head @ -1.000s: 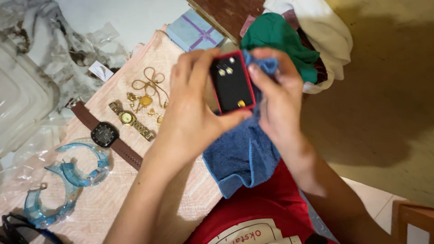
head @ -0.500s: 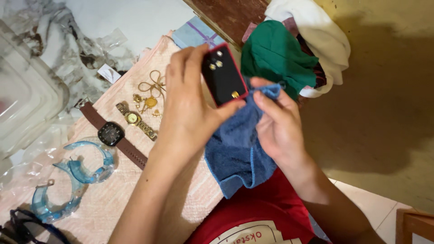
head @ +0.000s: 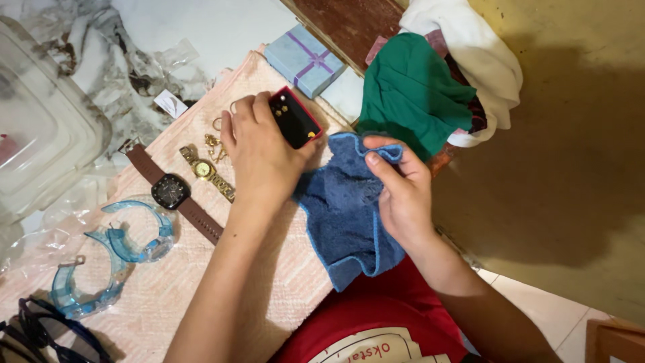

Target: The person wipes sunglasses, watches, bracelets and small jewelry pieces one at a time with a blue towel laid over the table, then places earrings into an open red jewelry box and arranges the cleaned accessories back on the towel.

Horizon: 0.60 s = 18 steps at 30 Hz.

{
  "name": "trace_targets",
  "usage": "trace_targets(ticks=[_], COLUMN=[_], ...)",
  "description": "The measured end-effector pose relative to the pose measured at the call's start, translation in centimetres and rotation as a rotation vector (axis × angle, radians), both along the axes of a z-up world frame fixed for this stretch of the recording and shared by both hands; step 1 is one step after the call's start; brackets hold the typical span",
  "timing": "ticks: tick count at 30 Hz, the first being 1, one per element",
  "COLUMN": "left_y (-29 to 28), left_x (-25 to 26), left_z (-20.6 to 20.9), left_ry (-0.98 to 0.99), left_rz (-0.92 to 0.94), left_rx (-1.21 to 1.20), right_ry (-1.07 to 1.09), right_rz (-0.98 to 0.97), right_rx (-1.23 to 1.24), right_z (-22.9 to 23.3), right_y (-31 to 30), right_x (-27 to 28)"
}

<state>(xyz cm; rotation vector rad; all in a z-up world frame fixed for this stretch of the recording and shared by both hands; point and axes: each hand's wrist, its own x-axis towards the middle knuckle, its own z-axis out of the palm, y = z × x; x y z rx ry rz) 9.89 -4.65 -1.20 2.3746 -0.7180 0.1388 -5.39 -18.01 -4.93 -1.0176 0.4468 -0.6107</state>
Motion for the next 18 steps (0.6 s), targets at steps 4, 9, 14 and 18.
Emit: trace_targets(ticks=[4,9,14,18], left_y=[-0.2,-0.1,0.1,0.5], left_x=[0.0,0.1,0.1,0.1], left_z=[-0.9,-1.1,-0.9,-0.4], left_ry=[0.0,-0.021,0.0,-0.021], left_rz=[-0.014,0.009,-0.002,-0.011], left_rx=[0.05,0.121,0.122,0.072], right_ry=[-0.026,-0.047,-0.065,-0.052], right_rz=[-0.004,0.017,0.051,0.069], right_rx=[-0.066,-0.202,-0.32,-0.451], right_z=[-0.3,-0.3,-0.1,0.0], right_y=[0.2,0.9,1.3,1.4], right_x=[0.2,0.4,0.4,0.3])
